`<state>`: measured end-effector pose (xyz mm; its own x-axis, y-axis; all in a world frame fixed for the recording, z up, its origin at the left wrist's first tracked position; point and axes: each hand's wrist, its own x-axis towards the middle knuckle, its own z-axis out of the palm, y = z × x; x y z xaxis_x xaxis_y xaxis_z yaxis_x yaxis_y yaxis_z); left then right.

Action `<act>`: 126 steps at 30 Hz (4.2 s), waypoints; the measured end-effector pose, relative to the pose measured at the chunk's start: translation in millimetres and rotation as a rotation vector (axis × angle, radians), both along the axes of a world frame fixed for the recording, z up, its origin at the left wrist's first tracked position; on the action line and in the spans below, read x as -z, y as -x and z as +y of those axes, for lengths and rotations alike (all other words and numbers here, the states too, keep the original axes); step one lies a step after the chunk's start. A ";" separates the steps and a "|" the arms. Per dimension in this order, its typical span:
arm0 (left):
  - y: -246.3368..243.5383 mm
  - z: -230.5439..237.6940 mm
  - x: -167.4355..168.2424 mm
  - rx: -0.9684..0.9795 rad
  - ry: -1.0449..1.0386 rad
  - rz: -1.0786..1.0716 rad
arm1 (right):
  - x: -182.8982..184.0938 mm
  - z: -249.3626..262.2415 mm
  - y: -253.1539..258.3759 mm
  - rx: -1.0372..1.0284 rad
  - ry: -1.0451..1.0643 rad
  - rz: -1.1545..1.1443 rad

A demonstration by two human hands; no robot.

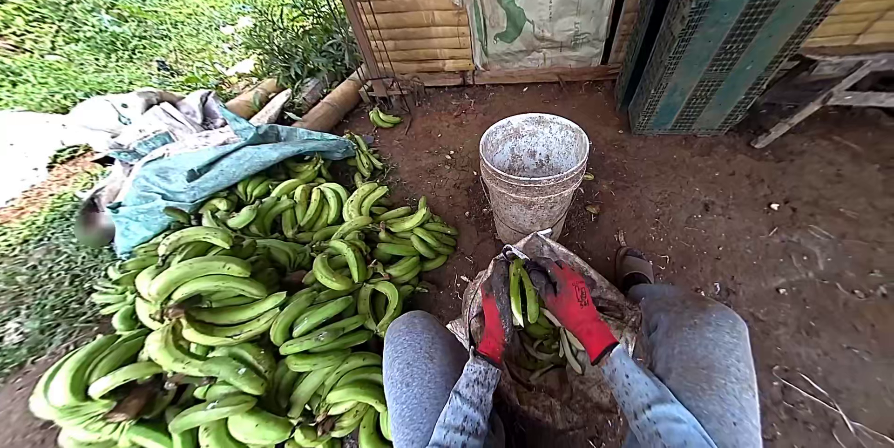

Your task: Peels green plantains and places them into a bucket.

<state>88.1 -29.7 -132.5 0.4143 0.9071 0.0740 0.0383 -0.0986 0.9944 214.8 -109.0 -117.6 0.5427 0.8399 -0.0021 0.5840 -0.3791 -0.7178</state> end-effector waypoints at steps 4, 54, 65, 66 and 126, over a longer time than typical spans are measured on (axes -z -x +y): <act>3.7 -5.0 -1.4 -0.025 0.158 -0.014 | 5.1 -2.9 -1.8 0.050 0.045 0.027; -39.8 -1.7 213.7 0.177 0.514 1.138 | -6.2 -5.8 -28.8 0.175 -0.007 0.367; -52.4 -31.6 168.2 -0.295 0.460 0.585 | -19.3 -15.2 -35.1 0.174 0.024 0.303; -48.5 -34.1 157.3 -0.305 0.491 0.458 | -19.8 -16.6 -35.4 0.167 0.010 0.303; -14.8 9.7 43.6 0.017 0.306 0.388 | 90.6 -26.0 26.7 0.205 0.179 0.754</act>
<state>102.9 -20.0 -176.1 0.3736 0.8561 -0.3570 0.4122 0.1915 0.8907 188.1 -134.9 -208.2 0.4847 0.6762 -0.5548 -0.1274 -0.5729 -0.8096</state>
